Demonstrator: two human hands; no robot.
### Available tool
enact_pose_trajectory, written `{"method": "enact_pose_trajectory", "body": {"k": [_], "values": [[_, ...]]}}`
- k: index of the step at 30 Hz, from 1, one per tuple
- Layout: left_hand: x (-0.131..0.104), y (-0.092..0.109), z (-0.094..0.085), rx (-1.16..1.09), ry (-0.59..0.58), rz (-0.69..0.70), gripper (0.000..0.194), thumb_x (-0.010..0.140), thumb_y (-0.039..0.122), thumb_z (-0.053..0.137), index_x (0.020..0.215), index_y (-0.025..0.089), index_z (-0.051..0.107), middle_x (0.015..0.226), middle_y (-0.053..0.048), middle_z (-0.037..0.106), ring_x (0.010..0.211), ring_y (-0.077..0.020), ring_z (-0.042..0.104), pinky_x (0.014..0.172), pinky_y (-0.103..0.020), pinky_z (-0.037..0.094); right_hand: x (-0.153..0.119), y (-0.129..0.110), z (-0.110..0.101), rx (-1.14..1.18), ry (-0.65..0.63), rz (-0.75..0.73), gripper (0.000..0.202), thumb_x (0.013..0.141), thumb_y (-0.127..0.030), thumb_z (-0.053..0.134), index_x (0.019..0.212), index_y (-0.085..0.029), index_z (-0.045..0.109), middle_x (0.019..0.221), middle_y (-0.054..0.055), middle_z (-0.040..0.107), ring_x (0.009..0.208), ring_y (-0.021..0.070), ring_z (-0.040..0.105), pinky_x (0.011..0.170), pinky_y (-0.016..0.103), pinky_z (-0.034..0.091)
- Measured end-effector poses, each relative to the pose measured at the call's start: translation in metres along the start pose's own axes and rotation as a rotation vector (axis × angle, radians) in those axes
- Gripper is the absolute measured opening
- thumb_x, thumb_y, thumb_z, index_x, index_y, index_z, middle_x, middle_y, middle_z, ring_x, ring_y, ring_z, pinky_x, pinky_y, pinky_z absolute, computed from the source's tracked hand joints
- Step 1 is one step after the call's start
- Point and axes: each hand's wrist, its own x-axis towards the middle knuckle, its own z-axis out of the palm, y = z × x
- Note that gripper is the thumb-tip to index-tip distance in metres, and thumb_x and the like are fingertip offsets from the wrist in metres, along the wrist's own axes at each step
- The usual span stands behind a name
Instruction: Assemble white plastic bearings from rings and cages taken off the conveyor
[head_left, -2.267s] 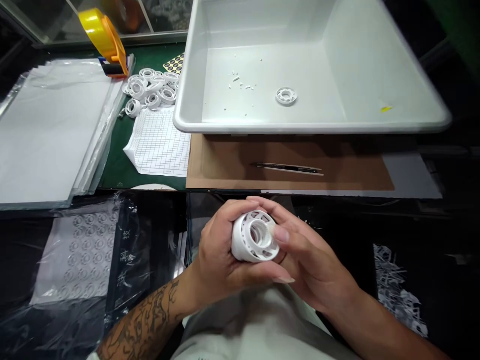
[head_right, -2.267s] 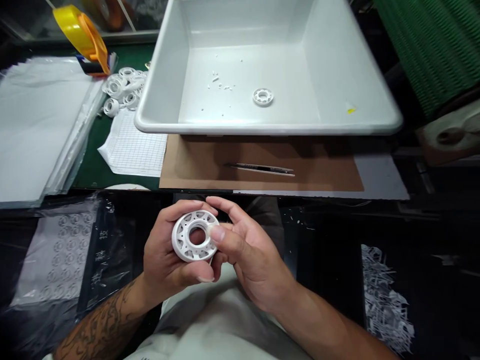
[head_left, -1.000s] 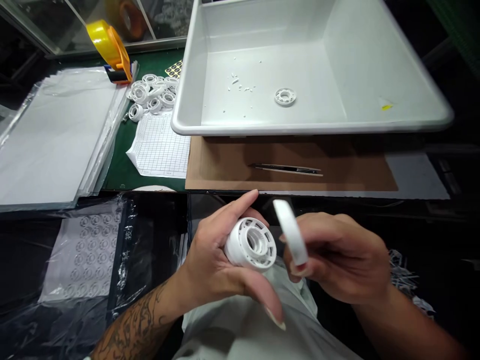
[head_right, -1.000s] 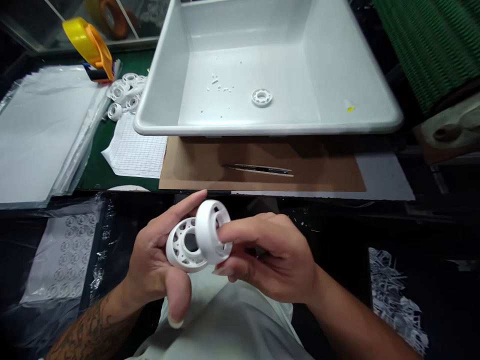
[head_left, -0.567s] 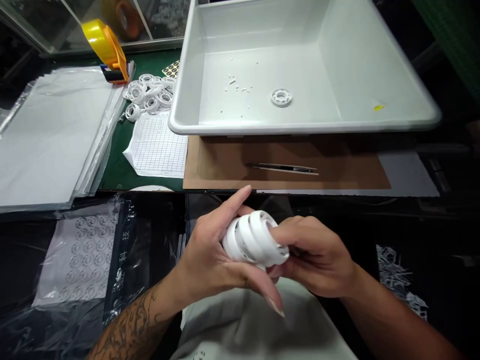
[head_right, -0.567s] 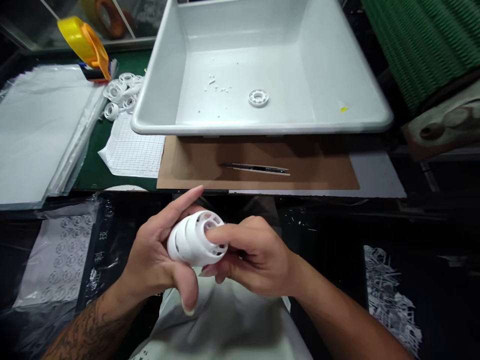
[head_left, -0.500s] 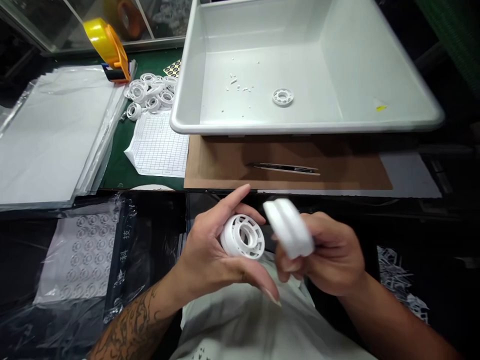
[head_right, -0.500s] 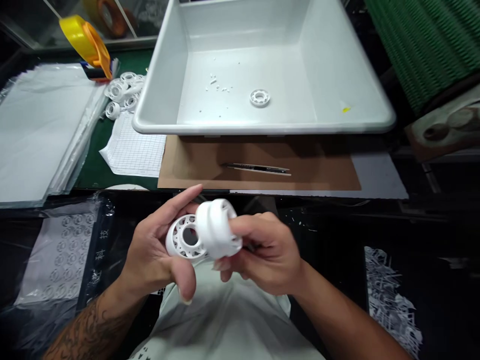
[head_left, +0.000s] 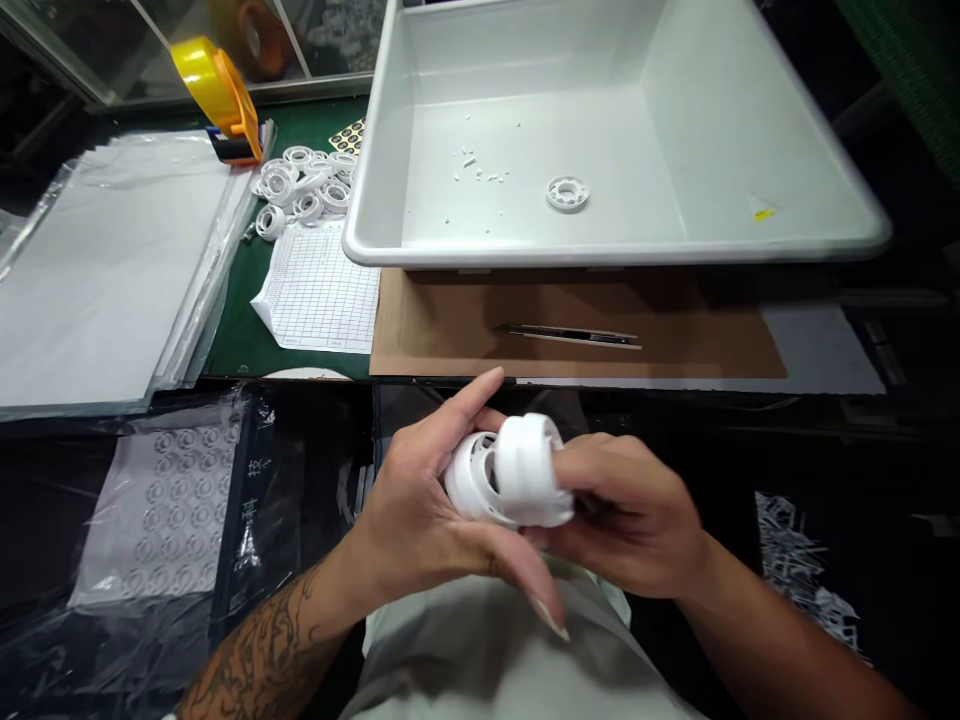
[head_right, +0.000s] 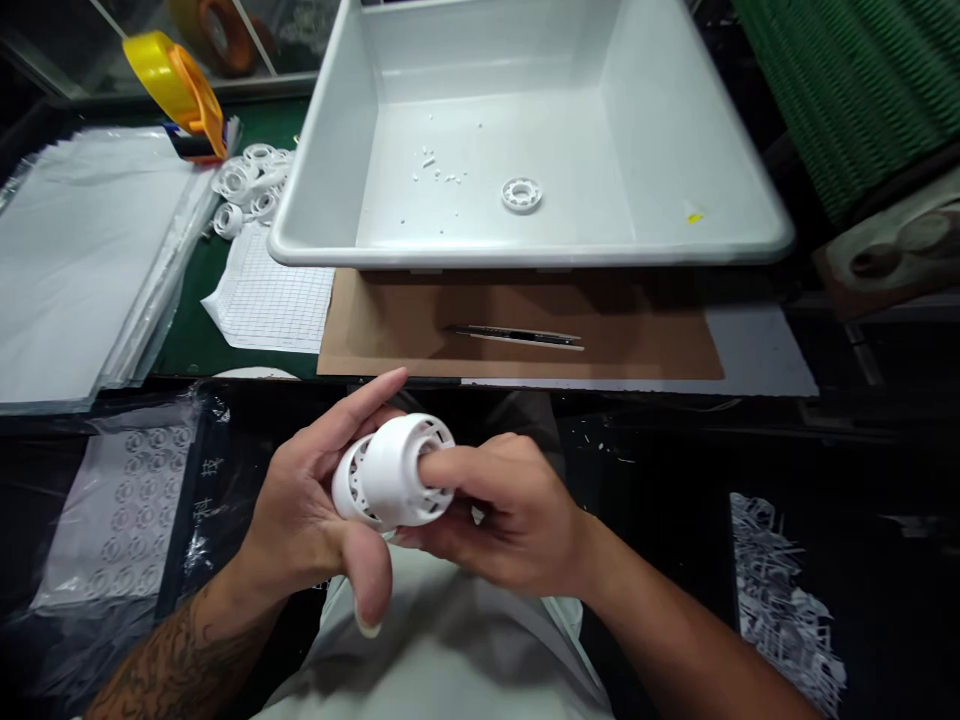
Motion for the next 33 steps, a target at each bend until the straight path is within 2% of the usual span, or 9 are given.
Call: {"method": "enact_pose_trajectory", "body": {"k": [3, 7, 9, 20, 25, 27, 29, 31, 33], "values": [[0.001, -0.004, -0.001, 0.016, -0.003, 0.029, 0.109, 0.054, 0.053, 0.101, 0.153, 0.031, 0.060, 0.114, -0.003, 0.077, 0.099, -0.0195, 0.071, 0.088, -0.025, 0.057, 0.000, 0.003, 0.001, -0.011, 0.006, -0.028, 0.025, 0.112, -0.038, 0.073, 0.097, -0.018, 0.073, 0.067, 0.001, 0.069, 0.050, 0.0126, 0.062, 0.047, 0.020, 0.045], [0.001, -0.007, -0.002, 0.043, -0.014, 0.100, 0.112, 0.059, 0.054, 0.099, 0.159, 0.036, 0.052, 0.129, -0.007, 0.072, 0.094, -0.0175, 0.068, 0.087, -0.026, 0.059, -0.007, 0.001, 0.003, 0.352, 0.291, 0.223, 0.018, 0.100, -0.036, 0.088, 0.104, -0.023, 0.075, 0.068, -0.001, 0.072, 0.039, 0.0115, 0.059, 0.035, 0.014, 0.043], [0.001, -0.007, -0.002, 0.061, -0.026, 0.132, 0.112, 0.059, 0.058, 0.097, 0.160, 0.039, 0.051, 0.132, -0.007, 0.070, 0.088, -0.0152, 0.066, 0.084, -0.026, 0.059, -0.008, -0.002, 0.004, 0.423, 0.342, 0.301, 0.025, 0.095, -0.037, 0.094, 0.102, -0.022, 0.075, 0.065, 0.000, 0.072, 0.036, 0.0128, 0.057, 0.032, 0.014, 0.043], [-0.005, -0.006, 0.000, 0.044, -0.015, 0.098, 0.118, 0.054, 0.062, 0.097, 0.160, 0.048, 0.046, 0.131, -0.002, 0.065, 0.098, -0.0177, 0.070, 0.089, -0.027, 0.059, -0.010, 0.001, 0.012, 0.445, 0.243, 0.278, 0.018, 0.097, -0.029, 0.092, 0.098, -0.020, 0.076, 0.071, 0.003, 0.075, 0.049, 0.0166, 0.068, 0.039, 0.017, 0.048], [-0.004, -0.009, -0.004, 0.061, 0.016, 0.081, 0.124, 0.049, 0.058, 0.101, 0.160, 0.049, 0.045, 0.135, -0.002, 0.065, 0.102, -0.0186, 0.068, 0.094, -0.028, 0.057, 0.004, 0.010, 0.013, 0.066, -0.020, 0.023, 0.028, 0.109, -0.040, 0.077, 0.094, -0.017, 0.073, 0.066, 0.001, 0.068, 0.048, 0.0141, 0.059, 0.044, 0.024, 0.039], [-0.002, -0.007, -0.006, 0.142, -0.014, 0.095, 0.115, 0.053, 0.056, 0.102, 0.156, 0.039, 0.055, 0.129, -0.006, 0.069, 0.100, -0.0212, 0.068, 0.095, -0.032, 0.057, 0.005, 0.014, 0.013, -0.161, -0.125, -0.038, 0.043, 0.114, -0.046, 0.065, 0.083, -0.017, 0.068, 0.059, 0.000, 0.061, 0.044, 0.0133, 0.051, 0.044, 0.027, 0.035], [-0.003, -0.003, -0.008, 0.241, -0.071, 0.085, 0.085, 0.068, 0.054, 0.099, 0.143, 0.024, 0.069, 0.117, -0.010, 0.073, 0.097, -0.0239, 0.069, 0.094, -0.035, 0.057, -0.002, 0.018, 0.013, -0.347, -0.166, -0.006, 0.049, 0.115, -0.045, 0.058, 0.075, -0.018, 0.067, 0.058, 0.002, 0.061, 0.045, 0.0150, 0.052, 0.044, 0.027, 0.038], [-0.005, -0.001, -0.010, 0.308, -0.111, 0.046, 0.059, 0.083, 0.051, 0.088, 0.129, 0.015, 0.077, 0.108, -0.012, 0.075, 0.093, -0.0247, 0.070, 0.090, -0.036, 0.058, -0.013, 0.026, 0.013, -0.398, -0.175, 0.090, 0.045, 0.111, -0.045, 0.064, 0.075, -0.021, 0.072, 0.064, 0.004, 0.066, 0.051, 0.0181, 0.061, 0.045, 0.025, 0.047], [-0.009, -0.003, -0.013, 0.309, -0.113, 0.046, 0.050, 0.093, 0.050, 0.076, 0.125, 0.012, 0.077, 0.106, -0.013, 0.074, 0.092, -0.0241, 0.069, 0.087, -0.034, 0.056, -0.025, 0.040, 0.014, -0.314, -0.187, 0.201, 0.036, 0.102, -0.048, 0.075, 0.076, -0.023, 0.077, 0.069, 0.005, 0.068, 0.057, 0.0220, 0.067, 0.048, 0.026, 0.056]]}}
